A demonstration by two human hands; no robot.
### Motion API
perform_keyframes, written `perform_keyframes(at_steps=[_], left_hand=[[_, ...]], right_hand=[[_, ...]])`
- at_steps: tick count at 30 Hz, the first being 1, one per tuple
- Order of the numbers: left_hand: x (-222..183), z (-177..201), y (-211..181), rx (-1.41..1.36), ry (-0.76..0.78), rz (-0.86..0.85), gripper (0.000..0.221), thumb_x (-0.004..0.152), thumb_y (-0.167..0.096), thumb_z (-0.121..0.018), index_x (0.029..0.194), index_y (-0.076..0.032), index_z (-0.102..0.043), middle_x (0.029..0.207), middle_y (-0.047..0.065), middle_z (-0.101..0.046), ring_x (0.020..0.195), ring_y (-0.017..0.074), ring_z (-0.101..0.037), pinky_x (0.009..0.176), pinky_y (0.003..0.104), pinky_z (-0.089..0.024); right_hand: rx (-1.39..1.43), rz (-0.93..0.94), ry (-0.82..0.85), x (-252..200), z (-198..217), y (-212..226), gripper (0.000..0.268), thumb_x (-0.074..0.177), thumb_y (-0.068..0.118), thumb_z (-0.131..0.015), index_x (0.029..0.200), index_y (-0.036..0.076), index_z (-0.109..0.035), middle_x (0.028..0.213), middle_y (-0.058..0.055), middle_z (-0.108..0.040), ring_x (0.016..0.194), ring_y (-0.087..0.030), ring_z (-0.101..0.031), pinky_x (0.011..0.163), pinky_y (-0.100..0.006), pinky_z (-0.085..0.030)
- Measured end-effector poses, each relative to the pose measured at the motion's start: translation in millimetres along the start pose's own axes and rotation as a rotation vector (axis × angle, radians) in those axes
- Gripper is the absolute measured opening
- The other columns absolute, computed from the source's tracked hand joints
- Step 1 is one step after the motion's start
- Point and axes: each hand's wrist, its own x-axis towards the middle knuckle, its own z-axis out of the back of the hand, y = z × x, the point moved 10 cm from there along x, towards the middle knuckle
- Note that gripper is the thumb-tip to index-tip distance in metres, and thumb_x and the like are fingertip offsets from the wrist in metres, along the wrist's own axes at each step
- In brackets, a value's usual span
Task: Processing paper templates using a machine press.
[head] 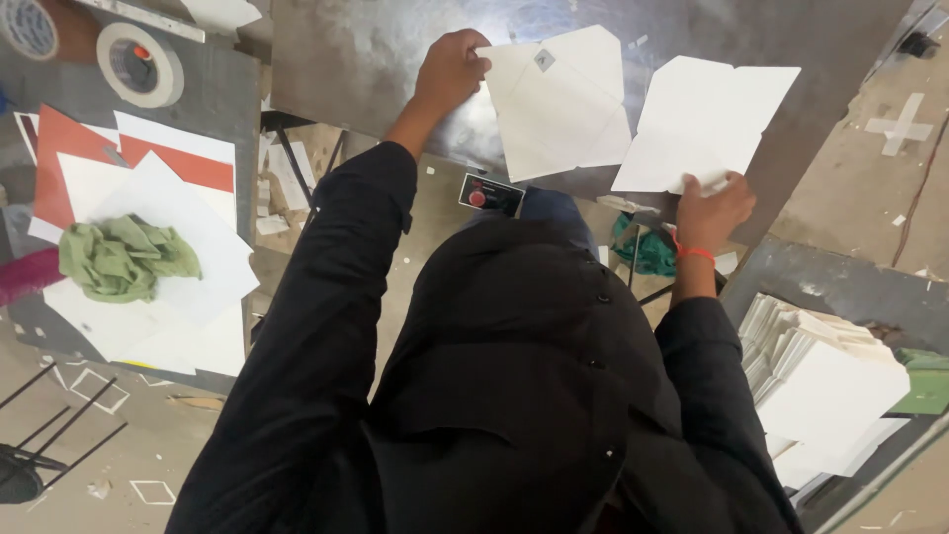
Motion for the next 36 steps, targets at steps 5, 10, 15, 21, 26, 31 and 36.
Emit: perform_keyframes(at_steps=[5, 10, 15, 21, 26, 31, 36], left_hand=[[2, 10, 3, -0.002, -0.289, 0.083, 0.011, 0.084, -0.006, -0.069, 0.091, 0.000, -0.063, 0.067, 0.008, -0.070, 0.050, 0.0169, -0.072, 0.047, 0.031, -0.056], [3, 10, 14, -0.032, -0.386, 0.204, 0.009, 0.083, -0.007, -0.069, 0.084, -0.001, -0.062, 0.070, 0.007, -0.069, 0.047, 0.0180, -0.073, 0.045, 0.032, -0.057], [1, 9, 15, -0.010, -0.397, 0.271, 0.008, 0.080, -0.008, -0.067, 0.084, -0.003, -0.062, 0.073, 0.007, -0.069, 0.045, 0.0191, -0.072, 0.047, 0.032, -0.058], [3, 2, 27, 0.244, -0.296, 0.400, 0.013, 0.085, -0.017, -0.058, 0.087, -0.006, -0.064, 0.066, 0.008, -0.071, 0.046, 0.0212, -0.069, 0.062, 0.036, -0.058], [3, 7, 17, 0.311, -0.259, 0.385, 0.016, 0.082, -0.018, -0.052, 0.085, -0.008, -0.065, 0.066, 0.005, -0.071, 0.048, 0.0196, -0.070, 0.064, 0.038, -0.058], [-24, 3, 8, 0.245, -0.201, 0.462, 0.017, 0.083, -0.019, -0.051, 0.082, -0.008, -0.064, 0.062, 0.004, -0.071, 0.050, 0.0196, -0.072, 0.067, 0.037, -0.059], [-30, -3, 25, 0.295, -0.297, 0.402, 0.019, 0.085, -0.024, -0.053, 0.080, -0.011, -0.065, 0.058, 0.004, -0.069, 0.051, 0.0205, -0.069, 0.067, 0.040, -0.056]], right_hand=[[-0.075, -0.124, 0.144, -2, -2, 21, 0.063, 0.085, 0.024, -0.088, 0.130, -0.004, -0.053, 0.131, -0.029, -0.042, 0.122, -0.050, -0.042, 0.102, -0.057, -0.040], [-0.058, -0.050, 0.160, -6, -3, 10, 0.055, 0.089, 0.019, -0.085, 0.131, -0.001, -0.055, 0.134, -0.028, -0.043, 0.124, -0.049, -0.043, 0.104, -0.056, -0.040], [-0.045, -0.004, 0.166, -6, -3, 6, 0.050, 0.091, 0.019, -0.084, 0.129, 0.001, -0.057, 0.134, -0.025, -0.045, 0.126, -0.047, -0.045, 0.105, -0.055, -0.041], [-0.027, -0.025, 0.174, -7, -2, 1, 0.049, 0.092, 0.020, -0.084, 0.130, 0.001, -0.058, 0.134, -0.025, -0.045, 0.125, -0.047, -0.045, 0.105, -0.055, -0.040], [-0.054, 0.059, 0.154, -7, -2, 6, 0.050, 0.095, 0.020, -0.082, 0.134, 0.001, -0.057, 0.135, -0.025, -0.047, 0.127, -0.047, -0.045, 0.108, -0.057, -0.039], [-0.119, -0.193, 0.149, 10, 1, -12, 0.072, 0.086, 0.034, -0.091, 0.133, -0.003, -0.051, 0.131, -0.030, -0.044, 0.126, -0.052, -0.041, 0.102, -0.060, -0.040], [-0.195, -0.388, 0.200, 17, 10, -14, 0.093, 0.072, 0.048, -0.099, 0.129, -0.004, -0.045, 0.127, -0.032, -0.043, 0.121, -0.054, -0.045, 0.098, -0.062, -0.043]])
